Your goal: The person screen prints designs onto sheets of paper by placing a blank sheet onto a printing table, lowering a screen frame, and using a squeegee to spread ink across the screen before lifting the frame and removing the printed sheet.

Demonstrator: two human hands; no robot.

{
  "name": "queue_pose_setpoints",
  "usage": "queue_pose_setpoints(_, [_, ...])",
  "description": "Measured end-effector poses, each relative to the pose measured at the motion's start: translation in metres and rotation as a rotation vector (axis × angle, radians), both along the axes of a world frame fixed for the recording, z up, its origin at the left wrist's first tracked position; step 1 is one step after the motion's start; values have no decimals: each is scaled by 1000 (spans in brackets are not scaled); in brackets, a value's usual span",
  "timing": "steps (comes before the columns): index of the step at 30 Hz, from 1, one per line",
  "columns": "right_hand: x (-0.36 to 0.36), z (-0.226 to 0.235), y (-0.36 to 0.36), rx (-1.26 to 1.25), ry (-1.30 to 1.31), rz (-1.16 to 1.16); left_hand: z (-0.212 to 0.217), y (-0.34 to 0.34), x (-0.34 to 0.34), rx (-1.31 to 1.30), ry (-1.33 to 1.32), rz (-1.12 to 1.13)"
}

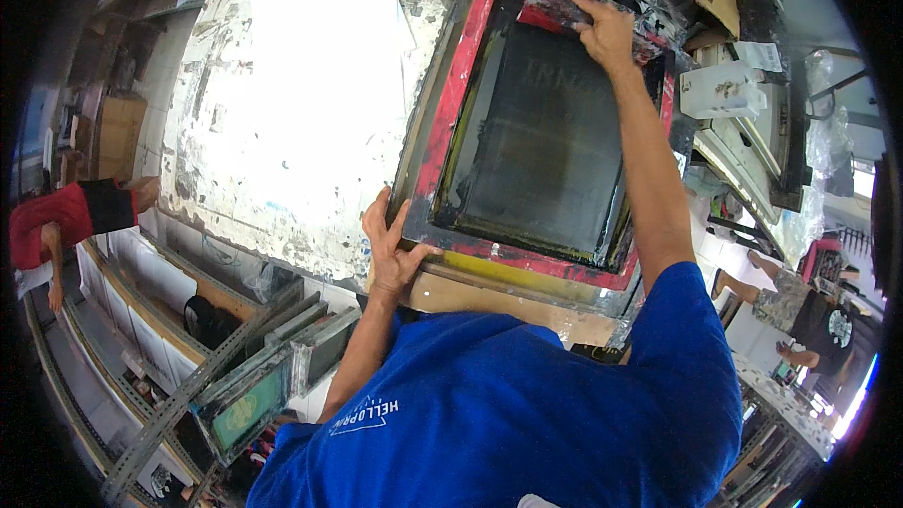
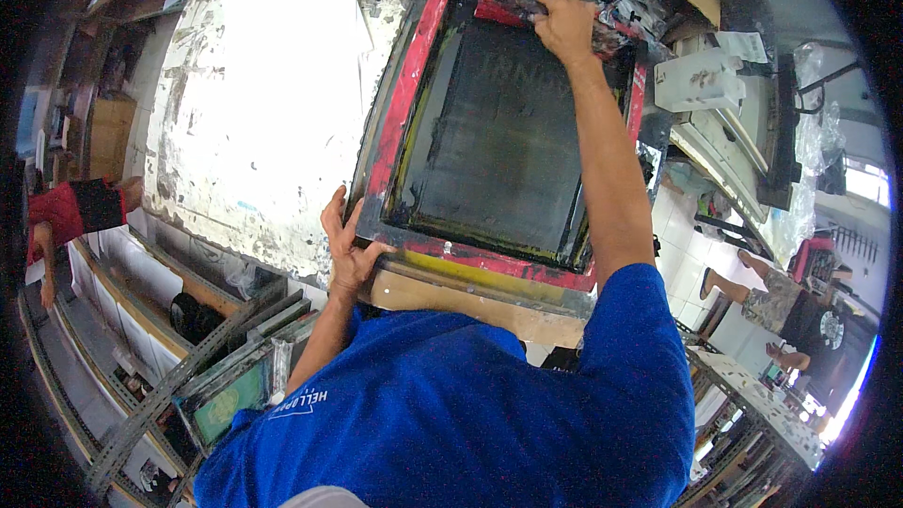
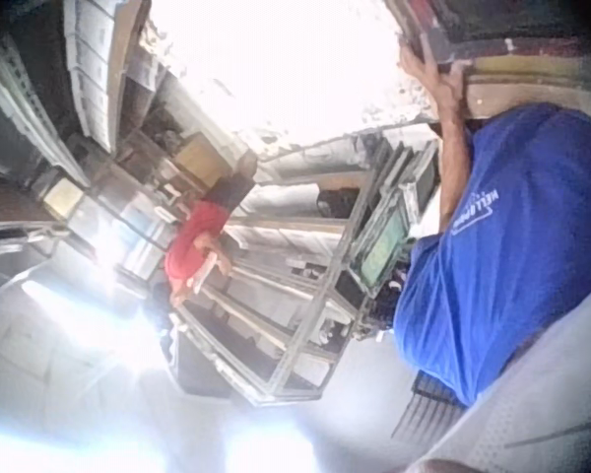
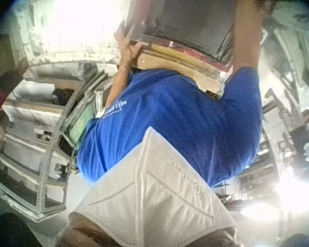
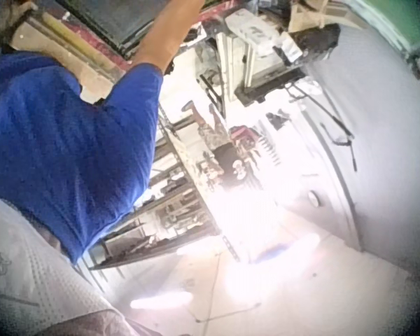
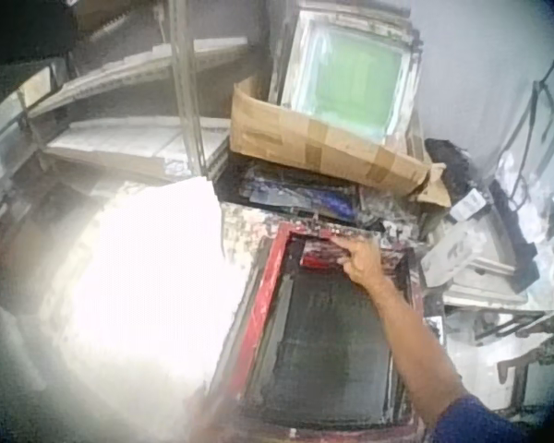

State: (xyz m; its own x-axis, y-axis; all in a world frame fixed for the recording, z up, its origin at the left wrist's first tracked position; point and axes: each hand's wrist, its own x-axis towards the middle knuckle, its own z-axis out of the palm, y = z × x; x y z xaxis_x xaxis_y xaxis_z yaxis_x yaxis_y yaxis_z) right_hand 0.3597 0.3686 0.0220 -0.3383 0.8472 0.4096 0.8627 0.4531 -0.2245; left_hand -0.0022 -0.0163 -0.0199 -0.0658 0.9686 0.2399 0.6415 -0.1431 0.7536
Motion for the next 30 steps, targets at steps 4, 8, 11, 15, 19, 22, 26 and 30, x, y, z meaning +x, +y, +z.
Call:
queue_pose_setpoints(4, [-10, -4, -39, -4, 10, 21, 2, -1, -4, -38, 24, -40])
queue_pose_setpoints(8, [-26, 0, -97, 49, -62, -73, 3, -5, 3, -81, -76, 9])
queue_pose_setpoints(11, [-41, 18, -161, 14, -53, -85, -2, -5, 4, -53, -214, 11])
queue_pose_setpoints(15, [-62, 68, -256, -149, -32, -85, 28, 3, 8, 58, -245, 2])
queue_pose_setpoints(19, [-81, 143, -328, -210, 13, -95, 64, 14, 16, 109, -323, 39])
queue_pose_setpoints(22, [-95, 194, -347, -150, -34, -129, 101, 31, 25, 159, -395, 58])
queue_pose_setpoints(26, [-85, 226, -321, 162, -103, -106, 156, 67, 44, 215, -561, 125])
queue_pose_setpoints(30, [-60, 266, -263, 218, 11, -29, 189, 125, 63, 441, -922, 24])
